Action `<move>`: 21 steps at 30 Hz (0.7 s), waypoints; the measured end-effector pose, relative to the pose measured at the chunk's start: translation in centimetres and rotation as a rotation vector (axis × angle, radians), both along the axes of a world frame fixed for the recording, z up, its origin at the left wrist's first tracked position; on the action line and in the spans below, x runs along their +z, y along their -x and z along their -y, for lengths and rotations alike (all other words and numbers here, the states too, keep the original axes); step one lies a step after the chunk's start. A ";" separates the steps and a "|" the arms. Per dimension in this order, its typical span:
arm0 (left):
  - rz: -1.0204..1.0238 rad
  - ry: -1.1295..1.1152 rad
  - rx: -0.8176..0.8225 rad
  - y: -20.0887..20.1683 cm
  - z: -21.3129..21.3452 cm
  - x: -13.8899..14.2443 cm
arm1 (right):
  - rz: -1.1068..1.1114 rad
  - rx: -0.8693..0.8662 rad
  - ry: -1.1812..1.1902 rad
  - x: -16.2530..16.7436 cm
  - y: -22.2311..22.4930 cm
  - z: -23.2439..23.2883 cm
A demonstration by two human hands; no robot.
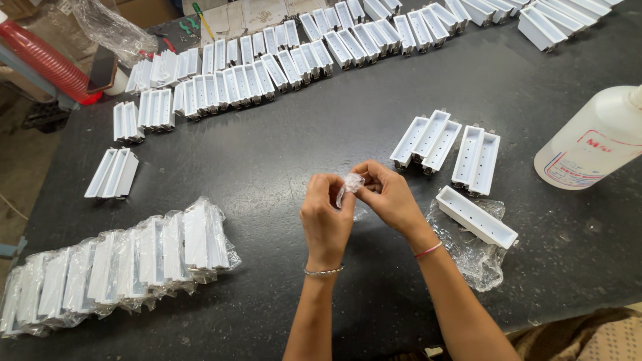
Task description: The person wraps white rectangular components individually in clear plastic bags. They pick up a component, place it in a bag, fold the plastic around it, and set the wrapped unit aside. The process is repeated multiple times across the table.
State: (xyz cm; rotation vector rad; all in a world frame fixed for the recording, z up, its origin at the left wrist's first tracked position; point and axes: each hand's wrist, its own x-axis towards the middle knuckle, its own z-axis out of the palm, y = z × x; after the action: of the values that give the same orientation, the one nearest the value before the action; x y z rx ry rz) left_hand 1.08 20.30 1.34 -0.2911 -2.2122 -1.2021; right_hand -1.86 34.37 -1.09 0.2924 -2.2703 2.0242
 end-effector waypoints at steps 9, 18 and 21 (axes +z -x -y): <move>0.222 -0.134 -0.322 -0.5 1.7 1.7 | -0.011 -0.004 0.023 -0.7 0.5 -0.6; 0.511 -0.415 -0.565 0.1 4.4 1.9 | -0.011 0.030 0.053 -0.7 0.5 -0.6; 0.536 -0.409 -0.417 0.3 3.8 1.6 | 0.019 0.014 -0.009 -0.4 0.2 -0.5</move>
State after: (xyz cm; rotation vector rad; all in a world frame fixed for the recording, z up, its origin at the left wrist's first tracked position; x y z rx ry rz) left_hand 0.82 16.54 2.90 -0.2929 -2.3228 -2.1297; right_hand -2.09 34.87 -1.46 0.2920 -2.2953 2.0321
